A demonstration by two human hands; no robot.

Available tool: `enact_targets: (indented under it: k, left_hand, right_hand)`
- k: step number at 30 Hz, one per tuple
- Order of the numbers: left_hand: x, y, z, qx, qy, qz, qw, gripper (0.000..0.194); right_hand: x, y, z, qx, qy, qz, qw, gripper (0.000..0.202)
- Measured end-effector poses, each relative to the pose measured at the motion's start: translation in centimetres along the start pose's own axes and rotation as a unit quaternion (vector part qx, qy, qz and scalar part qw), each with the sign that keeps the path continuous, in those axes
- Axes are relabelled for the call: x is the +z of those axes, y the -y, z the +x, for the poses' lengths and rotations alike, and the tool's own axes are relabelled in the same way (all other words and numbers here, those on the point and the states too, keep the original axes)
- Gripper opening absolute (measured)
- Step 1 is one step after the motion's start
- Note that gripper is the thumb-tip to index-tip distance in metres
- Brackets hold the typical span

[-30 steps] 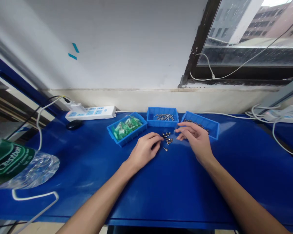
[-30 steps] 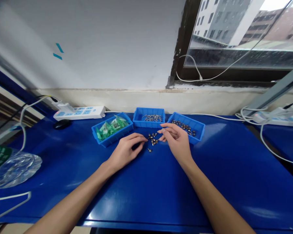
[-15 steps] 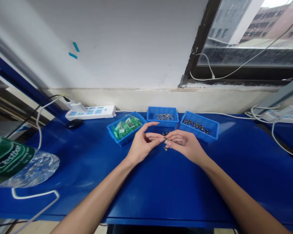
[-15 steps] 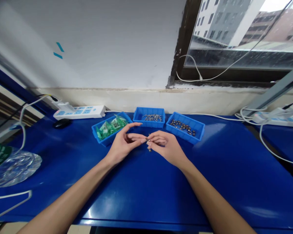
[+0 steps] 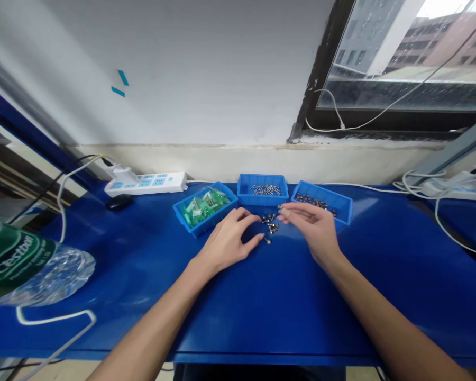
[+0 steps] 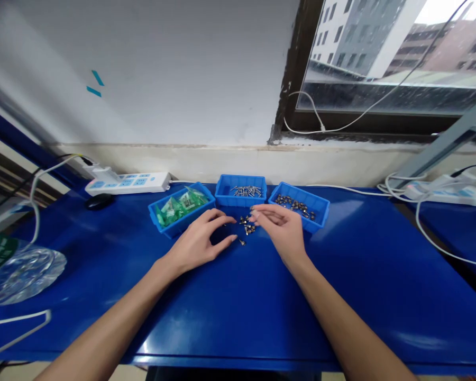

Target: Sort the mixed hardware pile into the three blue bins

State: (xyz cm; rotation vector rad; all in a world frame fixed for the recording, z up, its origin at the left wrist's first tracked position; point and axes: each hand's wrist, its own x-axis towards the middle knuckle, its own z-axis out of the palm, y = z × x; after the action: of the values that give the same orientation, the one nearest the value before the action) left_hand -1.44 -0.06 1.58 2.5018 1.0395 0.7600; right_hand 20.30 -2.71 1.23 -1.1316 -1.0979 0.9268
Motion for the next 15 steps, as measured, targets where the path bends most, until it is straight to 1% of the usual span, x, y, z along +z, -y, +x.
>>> enact_targets:
  k: [2,3,5,7,10,13,15]
  left_hand:
    - [0.2,0.6,-0.2,0.012,0.033,0.045,0.998,0.023]
    - [0.3,0.8,-0.2,0.014,0.047,0.049,0.998,0.019]
    - [0.6,1.1,-0.2,0.012,0.061,0.044,0.997,0.015]
    - [0.7,1.2,-0.1,0.006,0.063,0.04,0.997,0.015]
    - [0.6,0.8,0.0,0.006,0.045,0.051,0.998,0.014]
    - [0.8,0.5,-0.1,0.037,0.044,0.05,0.997,0.025]
    - [1.1,0.6,-0.1,0.061,0.058,0.04,0.996,0.027]
  right_hand:
    - [-0.5,0.0,0.4,-0.028,-0.084,0.002,0.996,0.024]
    - [-0.7,0.0,0.6,-0.035,-0.11,0.001,0.993,0.027]
    - [-1.2,0.1,0.9,-0.041,-0.126,-0.009,0.991,0.031]
    - [-1.3,0.2,1.0,-0.043,-0.117,-0.025,0.992,0.034]
    - [-1.2,0.4,0.8,-0.045,-0.099,-0.037,0.993,0.033]
    - [-1.0,0.3,0.6,-0.05,-0.08,-0.045,0.995,0.025]
    - [-1.0,0.1,0.6,-0.04,-0.036,-0.08,0.995,0.021]
